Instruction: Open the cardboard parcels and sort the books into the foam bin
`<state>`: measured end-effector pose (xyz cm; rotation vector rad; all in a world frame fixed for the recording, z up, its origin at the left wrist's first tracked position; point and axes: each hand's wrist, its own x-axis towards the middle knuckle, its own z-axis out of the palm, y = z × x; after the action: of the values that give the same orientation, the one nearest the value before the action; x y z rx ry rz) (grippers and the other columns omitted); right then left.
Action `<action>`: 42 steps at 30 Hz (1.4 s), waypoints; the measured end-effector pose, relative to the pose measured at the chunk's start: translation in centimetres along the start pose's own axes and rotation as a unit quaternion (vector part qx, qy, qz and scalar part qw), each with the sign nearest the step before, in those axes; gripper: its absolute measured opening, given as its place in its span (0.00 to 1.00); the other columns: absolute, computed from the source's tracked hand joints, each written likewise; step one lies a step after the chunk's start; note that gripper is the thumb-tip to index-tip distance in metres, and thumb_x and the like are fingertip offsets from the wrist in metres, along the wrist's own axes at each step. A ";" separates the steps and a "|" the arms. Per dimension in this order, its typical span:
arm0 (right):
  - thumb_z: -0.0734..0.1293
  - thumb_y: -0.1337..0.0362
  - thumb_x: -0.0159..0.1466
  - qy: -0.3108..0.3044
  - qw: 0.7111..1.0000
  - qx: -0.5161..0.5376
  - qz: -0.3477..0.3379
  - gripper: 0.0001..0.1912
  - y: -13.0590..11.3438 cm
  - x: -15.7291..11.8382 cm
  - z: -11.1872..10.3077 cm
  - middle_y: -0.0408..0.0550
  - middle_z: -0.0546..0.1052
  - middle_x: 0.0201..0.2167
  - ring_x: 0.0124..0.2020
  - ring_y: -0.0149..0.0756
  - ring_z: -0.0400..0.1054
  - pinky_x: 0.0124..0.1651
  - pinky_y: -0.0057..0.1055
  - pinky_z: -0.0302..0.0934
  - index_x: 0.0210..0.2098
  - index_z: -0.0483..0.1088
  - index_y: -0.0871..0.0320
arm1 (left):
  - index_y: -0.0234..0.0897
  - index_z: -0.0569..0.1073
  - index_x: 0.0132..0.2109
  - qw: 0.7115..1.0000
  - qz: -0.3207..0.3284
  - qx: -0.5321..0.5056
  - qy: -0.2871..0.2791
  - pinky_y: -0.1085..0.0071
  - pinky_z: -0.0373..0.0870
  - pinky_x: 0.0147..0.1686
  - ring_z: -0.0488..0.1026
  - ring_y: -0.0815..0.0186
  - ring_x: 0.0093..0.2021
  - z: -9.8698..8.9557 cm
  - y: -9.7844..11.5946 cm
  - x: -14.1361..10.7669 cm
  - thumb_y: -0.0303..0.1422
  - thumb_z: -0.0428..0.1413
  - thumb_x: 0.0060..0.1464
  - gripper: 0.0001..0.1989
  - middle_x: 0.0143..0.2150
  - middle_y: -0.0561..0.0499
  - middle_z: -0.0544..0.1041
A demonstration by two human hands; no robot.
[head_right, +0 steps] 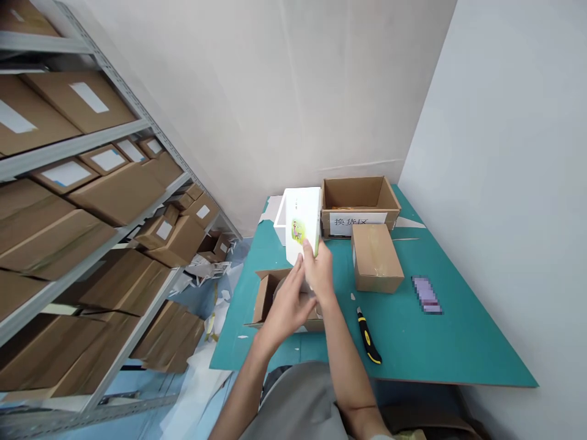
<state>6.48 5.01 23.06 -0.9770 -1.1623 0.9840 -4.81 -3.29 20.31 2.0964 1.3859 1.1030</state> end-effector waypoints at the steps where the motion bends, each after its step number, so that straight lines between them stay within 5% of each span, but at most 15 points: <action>1: 0.70 0.43 0.69 -0.007 0.999 0.032 0.010 0.27 0.3 0.4 -0.6 0.57 0.84 0.56 0.55 0.56 0.79 0.55 0.46 0.76 0.55 0.80 0.58 | 0.47 0.61 0.78 0.999 0.010 -0.007 -0.031 0.50 0.61 0.76 0.50 0.49 0.81 -0.2 -0.1 0.0 0.38 0.60 0.67 0.36 0.81 0.47 0.56; 3: 0.74 0.44 0.66 -0.029 0.993 0.107 0.047 0.28 0.6 1.1 -2.0 0.56 0.84 0.56 0.55 0.56 0.80 0.55 0.46 0.77 0.56 0.79 0.57 | 0.49 0.62 0.77 1.000 -0.003 -0.022 -0.010 0.49 0.58 0.77 0.48 0.50 0.82 -0.9 -0.7 0.2 0.40 0.59 0.69 0.34 0.82 0.47 0.54; 7: 0.80 0.49 0.60 -0.058 0.965 0.222 0.127 0.28 0.6 1.6 -4.1 0.57 0.85 0.54 0.51 0.58 0.82 0.51 0.49 0.79 0.54 0.79 0.57 | 0.44 0.65 0.75 0.968 -0.133 -0.099 0.187 0.48 0.61 0.75 0.59 0.48 0.78 -3.1 -2.6 1.1 0.46 0.60 0.69 0.33 0.80 0.42 0.59; 10: 0.81 0.51 0.58 -0.067 0.948 0.271 0.153 0.27 0.7 1.5 -4.5 0.56 0.86 0.52 0.51 0.59 0.83 0.50 0.50 0.80 0.52 0.78 0.55 | 0.38 0.71 0.71 0.930 -0.205 -0.241 0.186 0.50 0.72 0.69 0.71 0.47 0.71 -5.0 -2.8 1.8 0.49 0.62 0.66 0.33 0.72 0.38 0.72; 13: 0.82 0.53 0.56 -0.070 0.934 0.305 0.170 0.27 1.2 1.5 -4.0 0.55 0.86 0.50 0.53 0.58 0.82 0.51 0.50 0.80 0.51 0.78 0.55 | 0.35 0.80 0.62 0.912 -0.205 -0.303 0.185 0.54 0.80 0.60 0.80 0.46 0.62 -6.1 -1.3 2.1 0.49 0.65 0.64 0.28 0.61 0.40 0.82; 18: 0.81 0.49 0.57 -0.074 0.943 0.288 0.153 0.27 2.1 2.1 -1.8 0.50 0.86 0.48 0.53 0.52 0.81 0.54 0.45 0.76 0.51 0.79 0.52 | 0.38 0.83 0.60 0.942 -0.126 -0.168 0.261 0.64 0.84 0.49 0.85 0.52 0.53 -5.7 2.9 1.7 0.42 0.63 0.67 0.20 0.54 0.47 0.86; 21: 0.78 0.42 0.56 -0.126 0.935 0.273 0.186 0.24 2.4 2.7 -0.3 0.47 0.86 0.39 0.50 0.53 0.80 0.54 0.47 0.74 0.45 0.82 0.49 | 0.41 0.81 0.63 0.975 0.010 0.010 0.224 0.67 0.84 0.50 0.86 0.57 0.49 -3.8 5.1 1.2 0.31 0.60 0.69 0.18 0.54 0.49 0.86; 24: 0.74 0.34 0.52 -0.200 0.899 0.318 0.226 0.27 2.5 3.3 0.4 0.54 0.83 0.32 0.52 0.63 0.77 0.51 0.57 0.72 0.39 0.83 0.47 | 0.39 0.78 0.65 0.963 0.165 0.147 0.156 0.66 0.84 0.53 0.85 0.57 0.54 -1.0 6.7 0.8 0.21 0.57 0.66 0.24 0.59 0.47 0.83; 28: 0.73 0.35 0.49 -0.270 0.858 0.371 0.230 0.26 2.5 3.6 0.0 0.57 0.82 0.32 0.58 0.65 0.73 0.53 0.59 0.70 0.37 0.83 0.45 | 0.35 0.76 0.65 0.950 0.190 0.203 0.145 0.65 0.85 0.53 0.82 0.57 0.60 1.5 7.8 0.4 0.17 0.53 0.65 0.25 0.63 0.47 0.80; 31: 0.73 0.34 0.49 -0.247 0.868 0.370 0.221 0.27 2.9 3.3 -0.4 0.53 0.81 0.31 0.53 0.60 0.76 0.53 0.55 0.71 0.37 0.82 0.46 | 0.40 0.76 0.67 0.967 0.153 0.149 0.140 0.67 0.84 0.54 0.84 0.59 0.57 1.0 7.6 0.5 0.22 0.54 0.69 0.23 0.62 0.50 0.81; 36: 0.72 0.33 0.53 -0.123 0.928 0.277 0.215 0.29 4.2 2.5 -0.4 0.45 0.81 0.30 0.39 0.49 0.79 0.49 0.47 0.74 0.40 0.79 0.48 | 0.47 0.80 0.64 0.990 -0.018 0.006 0.139 0.64 0.83 0.50 0.85 0.55 0.51 -0.9 6.3 1.3 0.38 0.58 0.71 0.18 0.58 0.50 0.84; 42: 0.67 0.33 0.66 -0.079 0.981 0.081 0.155 0.29 4.8 1.7 -0.5 0.49 0.84 0.36 0.48 0.50 0.78 0.53 0.43 0.74 0.38 0.81 0.52 | 0.45 0.80 0.63 0.972 -0.131 -0.081 0.178 0.62 0.81 0.49 0.84 0.52 0.52 -0.5 3.2 3.1 0.46 0.58 0.70 0.21 0.57 0.48 0.85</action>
<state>6.68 7.89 18.85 -0.9799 -1.0589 1.4048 -2.70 -1.92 23.98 1.5985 1.6134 1.4712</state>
